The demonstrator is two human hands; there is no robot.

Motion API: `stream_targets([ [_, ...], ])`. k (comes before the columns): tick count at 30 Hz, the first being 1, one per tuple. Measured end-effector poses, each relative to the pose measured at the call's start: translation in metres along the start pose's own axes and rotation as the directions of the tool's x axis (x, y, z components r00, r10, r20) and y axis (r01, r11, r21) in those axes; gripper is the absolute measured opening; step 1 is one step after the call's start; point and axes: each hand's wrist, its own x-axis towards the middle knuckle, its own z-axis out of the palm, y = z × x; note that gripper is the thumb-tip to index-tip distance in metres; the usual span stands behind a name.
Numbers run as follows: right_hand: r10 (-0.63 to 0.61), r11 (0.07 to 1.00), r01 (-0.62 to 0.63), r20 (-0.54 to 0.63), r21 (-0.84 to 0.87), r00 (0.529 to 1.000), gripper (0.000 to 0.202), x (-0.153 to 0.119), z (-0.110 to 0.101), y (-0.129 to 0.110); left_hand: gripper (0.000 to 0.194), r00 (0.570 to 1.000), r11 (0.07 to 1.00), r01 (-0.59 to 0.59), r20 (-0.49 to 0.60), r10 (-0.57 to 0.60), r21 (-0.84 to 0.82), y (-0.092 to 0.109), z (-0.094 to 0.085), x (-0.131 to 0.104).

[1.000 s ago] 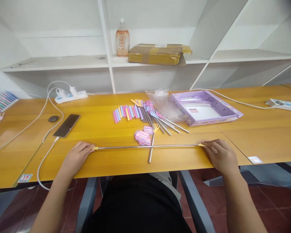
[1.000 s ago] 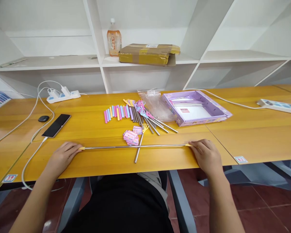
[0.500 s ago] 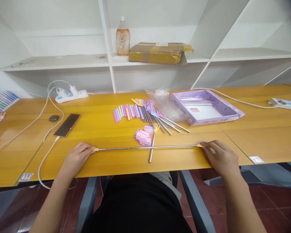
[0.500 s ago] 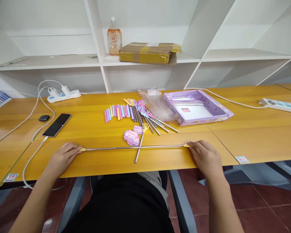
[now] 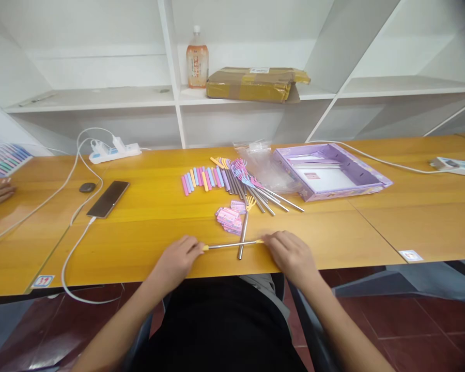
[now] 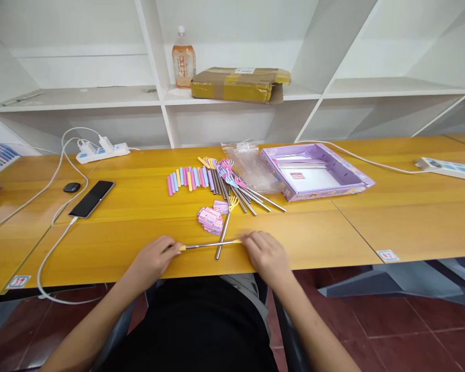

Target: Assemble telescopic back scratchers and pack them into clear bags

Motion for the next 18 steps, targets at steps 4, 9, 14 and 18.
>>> stream_targets([
  [4, -0.12, 0.988, 0.119, 0.004, 0.101, 0.993, 0.018, 0.011, 0.007, -0.044, 0.028, 0.997, 0.998, -0.027, 0.064, 0.032, -0.065, 0.026, 0.011, 0.015],
  [9, 0.011, 0.988, -0.004, -0.045, 0.155, 0.999, 0.018, 0.013, 0.013, -0.045, 0.023, 0.998, 0.983, 0.048, 0.057, -0.038, -0.177, 0.029, 0.01, 0.02],
  [14, 0.239, 0.934, -0.195, -0.117, 0.299, 0.964, 0.017, 0.008, 0.018, -0.027, 0.023, 0.987, 0.932, 0.152, 0.101, -0.125, -0.329, 0.02, 0.003, 0.019],
  [18, 0.322, 0.889, -0.285, -0.046, 0.358, 0.946, 0.012, 0.006, 0.022, -0.019, 0.023, 0.968, 0.871, 0.221, 0.207, -0.142, -0.438, 0.012, -0.001, 0.017],
])
